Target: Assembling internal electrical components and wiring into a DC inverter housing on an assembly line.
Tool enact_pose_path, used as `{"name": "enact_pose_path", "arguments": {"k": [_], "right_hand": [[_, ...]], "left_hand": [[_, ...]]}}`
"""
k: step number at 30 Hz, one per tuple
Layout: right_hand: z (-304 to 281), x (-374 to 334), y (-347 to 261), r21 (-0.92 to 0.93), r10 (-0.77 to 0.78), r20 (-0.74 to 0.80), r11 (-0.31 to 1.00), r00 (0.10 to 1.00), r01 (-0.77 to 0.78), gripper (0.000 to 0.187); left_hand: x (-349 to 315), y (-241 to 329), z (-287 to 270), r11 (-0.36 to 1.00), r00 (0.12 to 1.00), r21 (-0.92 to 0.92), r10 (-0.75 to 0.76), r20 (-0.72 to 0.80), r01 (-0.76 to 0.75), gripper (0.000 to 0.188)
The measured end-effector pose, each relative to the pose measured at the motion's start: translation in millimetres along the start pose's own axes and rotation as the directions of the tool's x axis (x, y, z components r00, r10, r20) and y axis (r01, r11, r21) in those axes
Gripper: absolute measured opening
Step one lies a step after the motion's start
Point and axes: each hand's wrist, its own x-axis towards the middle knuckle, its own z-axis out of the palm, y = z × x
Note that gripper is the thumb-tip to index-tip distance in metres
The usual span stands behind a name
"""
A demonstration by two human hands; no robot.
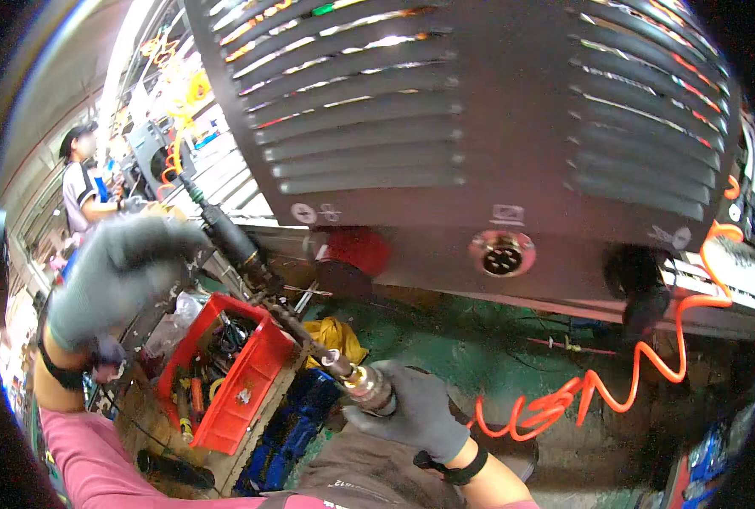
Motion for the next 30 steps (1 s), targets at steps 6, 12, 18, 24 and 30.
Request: {"name": "enact_pose_path", "arguments": {"k": [6,12,18,24,30], "right_hand": [[3.8,-10.3,0.8,0.059,-0.078,-0.067,0.995,0.995,0.082,0.051],[1.3,-21.0,4.0,0.066,-0.005,-0.063,0.998,0.998,0.01,0.052],[8.5,-19.7,9.9,0.036,-0.025,-0.021,0.999,0.999,0.025,0.052],[27.6,-5.5,9.1,0.065,-0.051,-0.124,0.996,0.991,0.06,0.052],[44.7,17.5,12.4,0.143,-0.082,-0.281,0.982,0.956,0.126,0.049]], "left_hand": [[5.7,20.4,65.8,0.819,0.929,-0.44,-0.325,0.174,0.369,0.02],[8.6,13.0,77.5,0.604,0.87,-0.627,-0.306,0.387,0.492,0.026],[9.4,20.6,75.5,0.755,0.887,-0.476,-0.318,0.336,0.451,0.019],[6.4,-3.7,91.0,0.74,0.916,-0.544,-0.357,0.181,0.396,0.019],[9.1,-28.3,104.5,0.797,0.992,-0.601,-0.017,-0.127,-0.063,0.072]]}}
